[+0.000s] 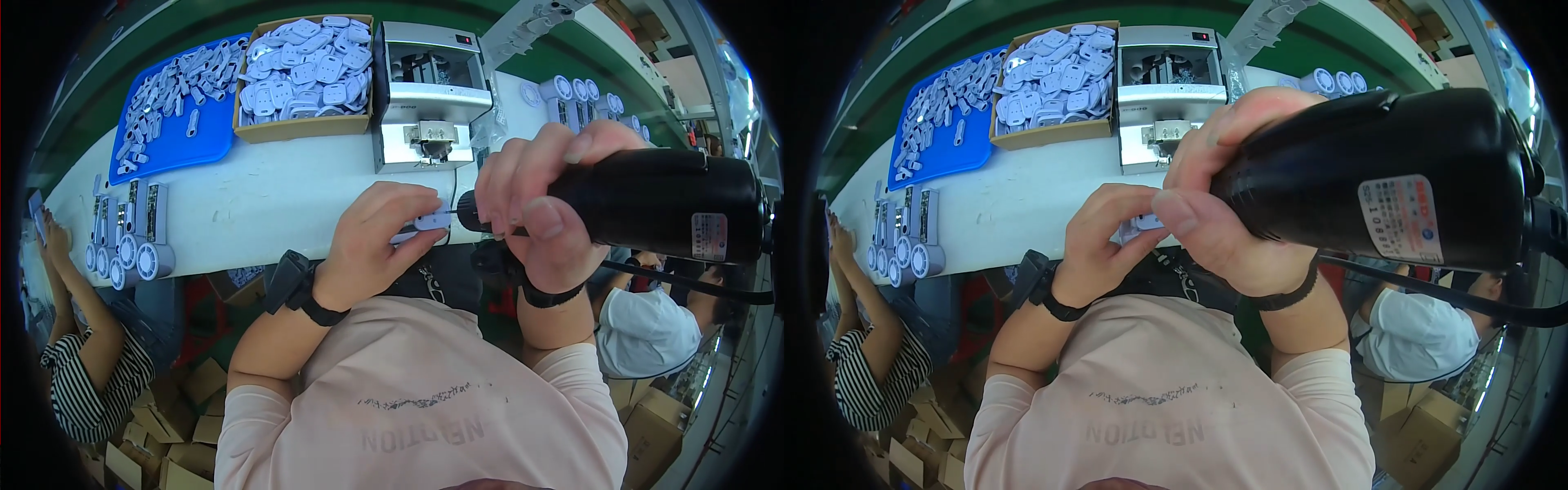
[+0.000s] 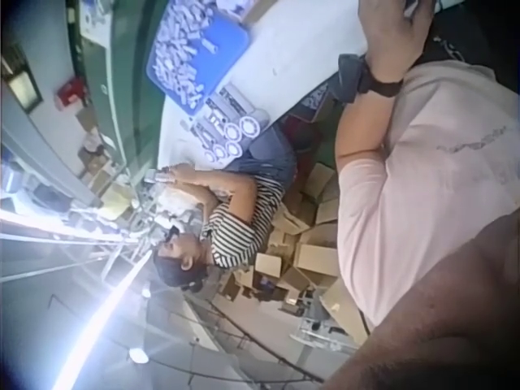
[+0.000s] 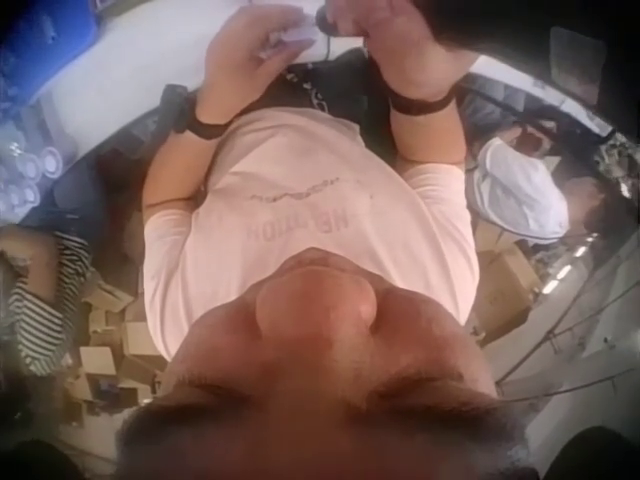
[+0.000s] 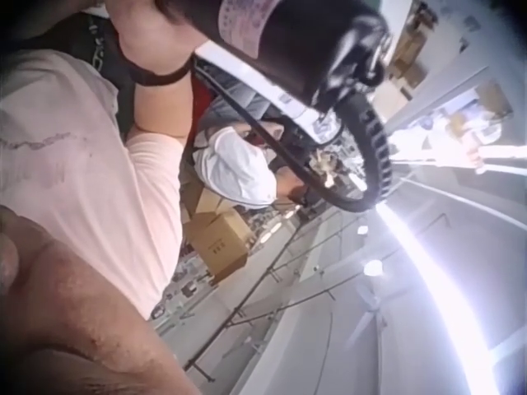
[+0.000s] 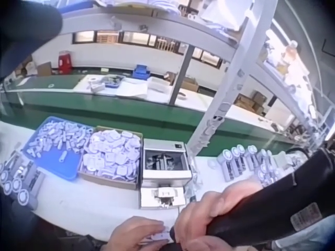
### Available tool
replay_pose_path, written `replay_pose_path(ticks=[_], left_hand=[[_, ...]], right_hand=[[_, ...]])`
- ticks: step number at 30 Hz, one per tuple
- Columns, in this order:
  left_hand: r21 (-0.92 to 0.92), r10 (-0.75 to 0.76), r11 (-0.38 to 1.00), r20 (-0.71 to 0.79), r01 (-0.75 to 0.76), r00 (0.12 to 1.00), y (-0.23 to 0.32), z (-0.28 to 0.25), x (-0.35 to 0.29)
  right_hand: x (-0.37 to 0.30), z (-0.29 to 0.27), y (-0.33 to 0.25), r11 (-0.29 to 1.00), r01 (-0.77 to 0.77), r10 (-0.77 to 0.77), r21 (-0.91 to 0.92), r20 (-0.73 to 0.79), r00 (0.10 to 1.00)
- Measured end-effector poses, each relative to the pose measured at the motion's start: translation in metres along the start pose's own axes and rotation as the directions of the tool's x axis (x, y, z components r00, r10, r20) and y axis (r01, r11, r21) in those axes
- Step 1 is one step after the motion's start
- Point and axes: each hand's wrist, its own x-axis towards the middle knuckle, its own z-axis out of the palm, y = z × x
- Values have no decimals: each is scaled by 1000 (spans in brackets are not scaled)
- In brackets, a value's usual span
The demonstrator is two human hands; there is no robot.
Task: Use a handheld tool to process and assemble small components on a factory production line.
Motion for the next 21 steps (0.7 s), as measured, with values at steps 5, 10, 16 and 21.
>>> replay_pose_path(ticks=[5, 10, 16, 21], left_hand=[[17, -109, 994, -6, 109, 994, 7, -3, -6], [-62, -100, 993, 14, 100, 995, -8, 6, -15], [28, -187, 982, 63, 185, 980, 4, -11, -25], [314, -218, 917, -126, 247, 968, 22, -79, -2]], right_hand=[[0, -3, -3, 999, -33, 33, -6, 22, 999], [-14, 2, -1, 995, 41, -33, 89, -90, 995], [-22, -20, -5, 958, 79, -61, 274, -74, 995], [-59, -77, -32, 957, 67, 16, 283, -281, 960]])
